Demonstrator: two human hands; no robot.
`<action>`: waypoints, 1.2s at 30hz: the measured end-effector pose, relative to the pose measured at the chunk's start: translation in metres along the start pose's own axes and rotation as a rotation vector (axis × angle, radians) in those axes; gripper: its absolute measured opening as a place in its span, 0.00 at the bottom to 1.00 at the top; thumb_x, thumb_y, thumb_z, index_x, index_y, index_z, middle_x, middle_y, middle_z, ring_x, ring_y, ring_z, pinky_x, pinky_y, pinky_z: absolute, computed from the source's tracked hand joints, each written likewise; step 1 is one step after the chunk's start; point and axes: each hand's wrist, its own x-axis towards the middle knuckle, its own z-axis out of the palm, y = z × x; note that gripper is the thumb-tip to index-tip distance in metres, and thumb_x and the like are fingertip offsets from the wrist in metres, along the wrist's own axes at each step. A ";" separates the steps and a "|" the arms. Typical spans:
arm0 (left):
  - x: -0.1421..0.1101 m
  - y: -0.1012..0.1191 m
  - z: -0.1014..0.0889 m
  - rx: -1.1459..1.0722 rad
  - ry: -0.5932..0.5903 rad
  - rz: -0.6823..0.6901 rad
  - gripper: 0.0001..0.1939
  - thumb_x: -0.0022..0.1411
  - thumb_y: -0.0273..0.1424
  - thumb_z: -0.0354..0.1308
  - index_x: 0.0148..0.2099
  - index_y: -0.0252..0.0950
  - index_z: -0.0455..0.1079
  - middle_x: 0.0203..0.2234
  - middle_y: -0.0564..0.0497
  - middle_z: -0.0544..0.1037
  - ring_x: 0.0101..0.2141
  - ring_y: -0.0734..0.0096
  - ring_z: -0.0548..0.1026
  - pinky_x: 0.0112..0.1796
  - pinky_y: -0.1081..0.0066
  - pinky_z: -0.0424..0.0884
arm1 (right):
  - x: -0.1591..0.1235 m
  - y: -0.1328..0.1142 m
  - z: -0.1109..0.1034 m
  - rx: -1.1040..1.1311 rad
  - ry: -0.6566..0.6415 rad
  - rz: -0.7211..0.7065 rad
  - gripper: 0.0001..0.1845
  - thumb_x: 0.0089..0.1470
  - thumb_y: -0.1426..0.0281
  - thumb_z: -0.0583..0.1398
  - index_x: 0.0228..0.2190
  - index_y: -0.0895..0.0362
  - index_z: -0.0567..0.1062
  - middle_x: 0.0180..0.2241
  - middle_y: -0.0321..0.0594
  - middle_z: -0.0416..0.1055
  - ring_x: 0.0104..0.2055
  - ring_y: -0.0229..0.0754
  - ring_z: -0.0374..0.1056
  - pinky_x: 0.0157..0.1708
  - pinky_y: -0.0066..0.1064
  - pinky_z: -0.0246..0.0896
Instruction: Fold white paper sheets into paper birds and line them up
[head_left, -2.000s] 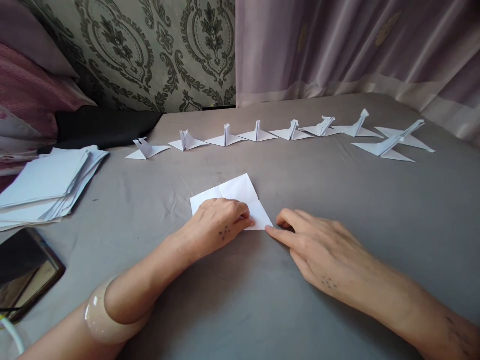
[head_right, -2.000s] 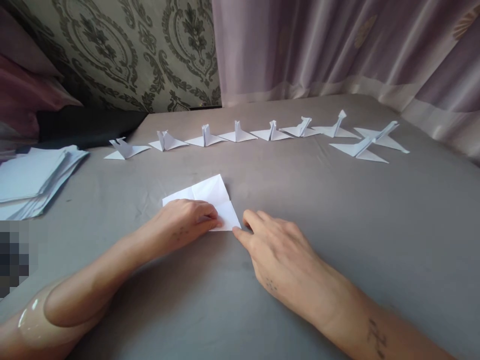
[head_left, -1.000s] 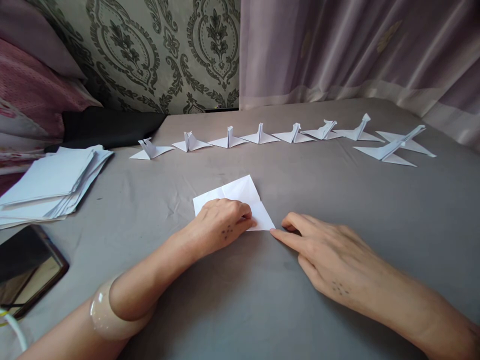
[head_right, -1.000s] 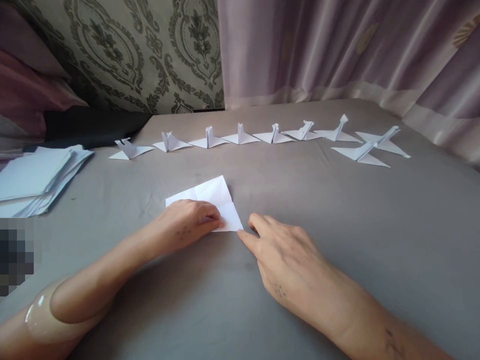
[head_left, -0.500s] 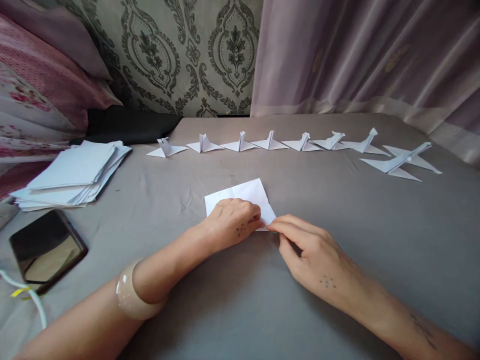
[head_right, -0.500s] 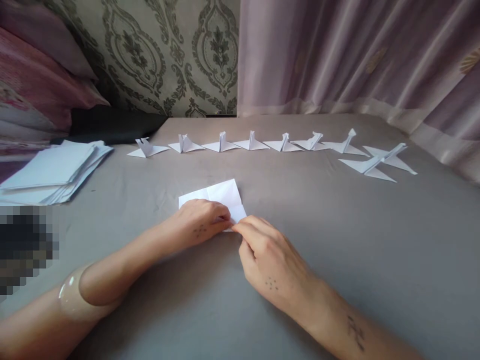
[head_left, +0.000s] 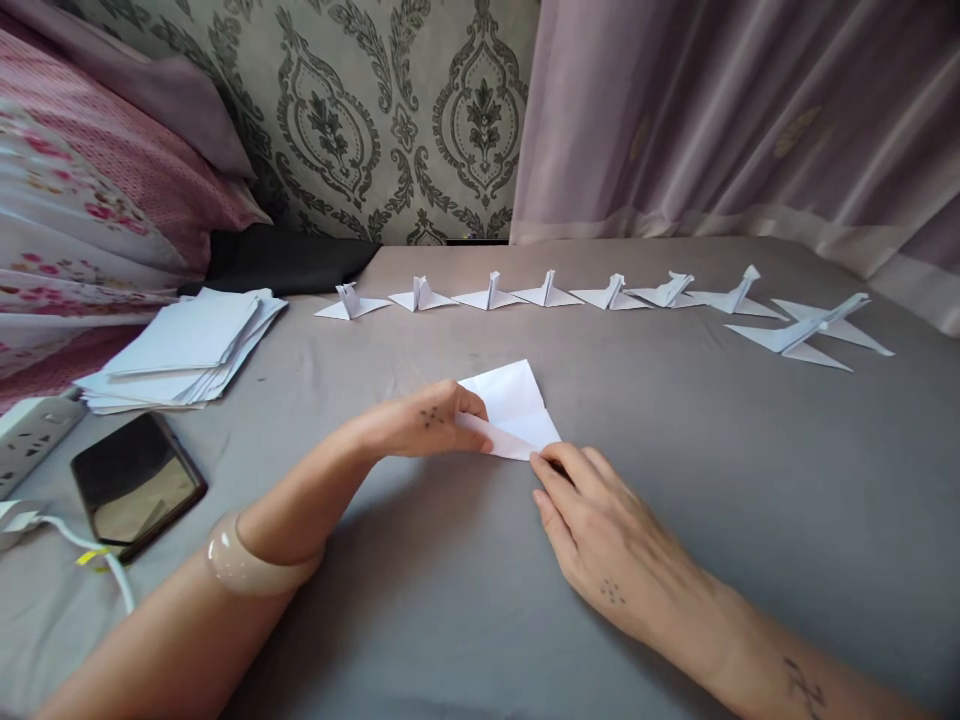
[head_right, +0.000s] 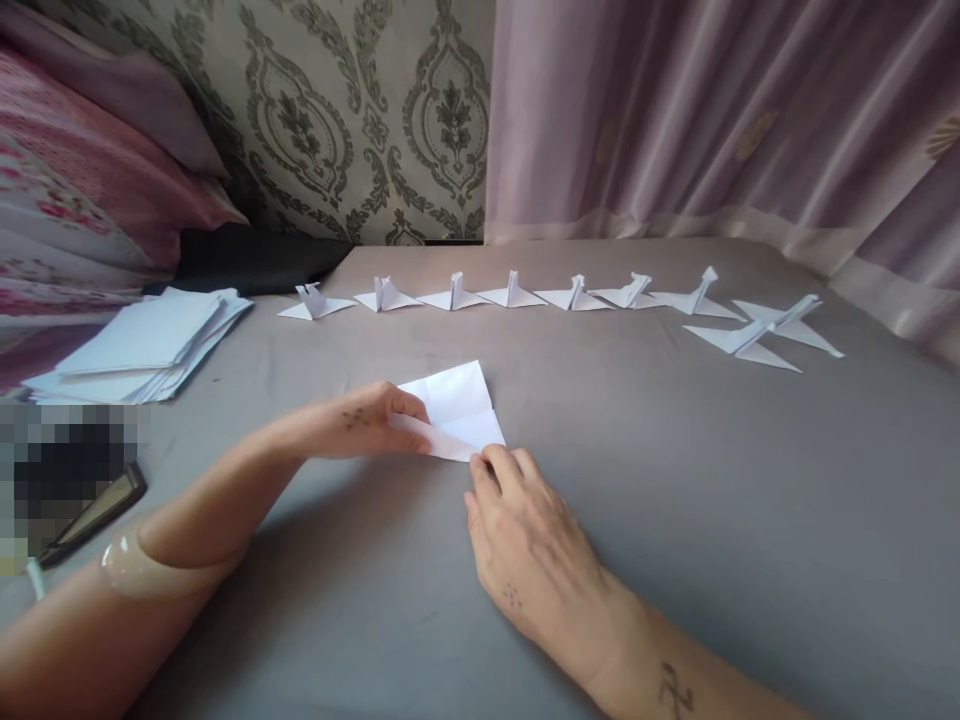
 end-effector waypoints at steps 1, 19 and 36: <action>0.001 -0.003 0.000 -0.018 -0.017 0.005 0.16 0.57 0.42 0.57 0.37 0.34 0.73 0.22 0.56 0.67 0.25 0.76 0.61 0.25 0.75 0.55 | 0.000 -0.002 0.000 -0.017 -0.005 -0.001 0.16 0.62 0.72 0.49 0.47 0.62 0.70 0.42 0.47 0.68 0.42 0.47 0.64 0.40 0.41 0.67; 0.006 -0.001 -0.004 0.055 -0.049 -0.097 0.18 0.54 0.44 0.57 0.38 0.35 0.73 0.22 0.56 0.66 0.23 0.77 0.60 0.24 0.74 0.51 | 0.008 -0.009 0.005 -0.171 0.006 0.028 0.21 0.62 0.68 0.49 0.53 0.61 0.69 0.37 0.45 0.68 0.39 0.45 0.64 0.35 0.39 0.65; 0.008 -0.005 -0.012 0.054 -0.064 -0.077 0.23 0.58 0.51 0.52 0.37 0.35 0.73 0.23 0.54 0.68 0.25 0.74 0.63 0.24 0.74 0.56 | 0.010 -0.010 0.005 -0.208 0.011 -0.001 0.22 0.62 0.66 0.50 0.55 0.57 0.68 0.35 0.43 0.66 0.35 0.44 0.63 0.32 0.39 0.63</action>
